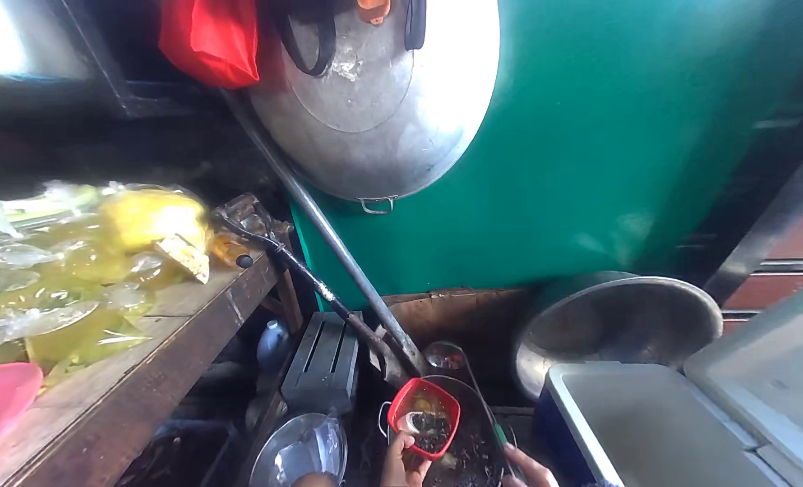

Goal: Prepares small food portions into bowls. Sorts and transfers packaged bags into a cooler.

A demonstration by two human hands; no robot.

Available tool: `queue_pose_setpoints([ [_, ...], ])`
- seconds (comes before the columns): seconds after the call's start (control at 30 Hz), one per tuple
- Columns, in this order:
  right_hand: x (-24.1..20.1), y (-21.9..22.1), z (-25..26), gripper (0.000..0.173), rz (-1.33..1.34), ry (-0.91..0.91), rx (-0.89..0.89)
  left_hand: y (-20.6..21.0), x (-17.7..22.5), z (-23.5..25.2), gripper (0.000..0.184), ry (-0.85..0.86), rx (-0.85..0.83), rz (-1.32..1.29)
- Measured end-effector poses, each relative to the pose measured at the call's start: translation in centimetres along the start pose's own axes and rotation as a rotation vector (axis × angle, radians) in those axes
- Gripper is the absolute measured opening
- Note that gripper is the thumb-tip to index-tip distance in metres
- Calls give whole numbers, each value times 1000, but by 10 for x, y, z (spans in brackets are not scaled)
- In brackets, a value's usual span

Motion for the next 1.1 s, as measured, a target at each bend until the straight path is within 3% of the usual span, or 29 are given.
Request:
queue_pose_setpoints([
  [0.23, 84, 59, -9, 16, -94, 473, -99, -7, 11, -8, 20, 28, -47, -20],
  [0.37, 109, 87, -29, 23, -72, 633, -238, -12, 21, -7, 19, 26, -30, -11],
  [0.47, 123, 92, -39, 26, -71, 725, -214, -18, 25, 0, 17, 39, -12, -4],
  [0.73, 154, 56, -15, 29, 49, 1137, 126, -23, 27, 4, 13, 35, 13, -18],
  [1.1, 116, -17, 117, 23, 177, 1096, 63, -17, 20, 2, 31, 28, -23, 56],
])
Point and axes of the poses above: each hand's wrist, its own z-axis towards the middle knuckle, its own y-axis out of the palm, x = y × z, the point moved 5 cm from there along z, towards the middle knuckle, and after that the axes turned 1 degree about x, right-handed, at the moved point
